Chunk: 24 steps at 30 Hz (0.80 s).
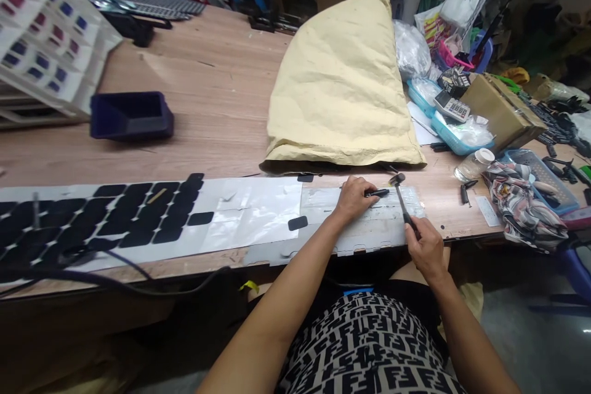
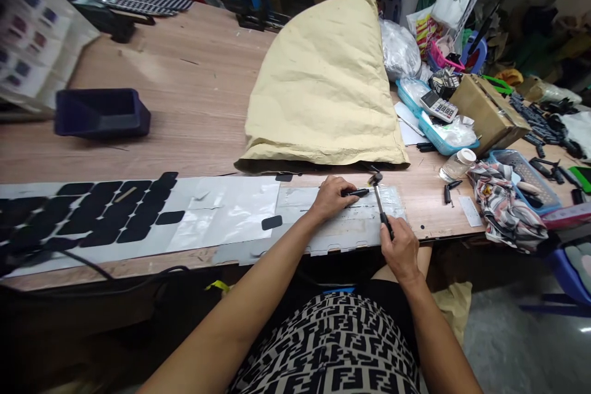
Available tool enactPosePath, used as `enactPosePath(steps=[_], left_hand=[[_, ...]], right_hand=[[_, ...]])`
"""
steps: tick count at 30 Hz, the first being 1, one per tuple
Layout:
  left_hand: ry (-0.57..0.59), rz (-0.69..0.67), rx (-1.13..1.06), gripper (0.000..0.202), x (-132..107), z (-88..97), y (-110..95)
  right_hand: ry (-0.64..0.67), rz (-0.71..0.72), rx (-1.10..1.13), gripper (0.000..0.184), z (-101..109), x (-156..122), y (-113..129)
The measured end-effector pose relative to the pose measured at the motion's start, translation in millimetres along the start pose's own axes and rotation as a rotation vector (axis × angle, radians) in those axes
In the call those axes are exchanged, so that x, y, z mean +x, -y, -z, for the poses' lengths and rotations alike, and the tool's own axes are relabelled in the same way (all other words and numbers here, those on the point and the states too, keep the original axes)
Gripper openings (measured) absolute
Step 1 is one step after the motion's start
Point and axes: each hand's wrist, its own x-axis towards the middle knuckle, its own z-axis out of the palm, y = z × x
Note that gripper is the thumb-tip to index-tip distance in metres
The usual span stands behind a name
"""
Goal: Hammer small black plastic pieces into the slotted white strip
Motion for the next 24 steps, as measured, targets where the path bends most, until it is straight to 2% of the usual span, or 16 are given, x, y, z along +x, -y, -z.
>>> enactPosePath(steps=[4,8,12,14,16,20,22,24], left_hand=[[-0.002,0.001,0.001,0.019,1.7,-0.1,-0.1],[0.073,-0.042,0.007,0.016,-5.0,9.2,-7.1],[0.265,-0.219,-0.076,0.011,-41.7,27.8,-20.8],[0.376,-0.302,-0.118,0.012,-68.7,34.3,-26.3],[0.439,-0.359,-0.112,0.014,-94.9,35.2,-29.2],[0.387,-0.424,0.045,0.019,-126.4,23.2,-29.0],[0.354,-0.439,0.076,0.027,-125.3,17.9,-26.8],[0.305,-0.412,0.052,0.031,-111.2,18.3,-22.0]], right_hand=[[-0.095,-0.157,-0.054,0.036,4.4,18.7,-29.0],[-0.096,-0.328,0.051,0.043,5.4,28.9,-46.5],[-0.084,-0.430,0.146,0.048,5.8,29.0,-50.0],[-0.093,-0.433,0.154,0.048,5.5,27.9,-50.4],[-0.110,-0.416,0.147,0.047,4.6,27.2,-50.7],[-0.124,-0.409,0.128,0.046,2.8,27.0,-51.4],[-0.123,-0.408,0.123,0.047,2.7,27.1,-51.2],[-0.117,-0.406,0.122,0.047,3.0,27.1,-50.8]])
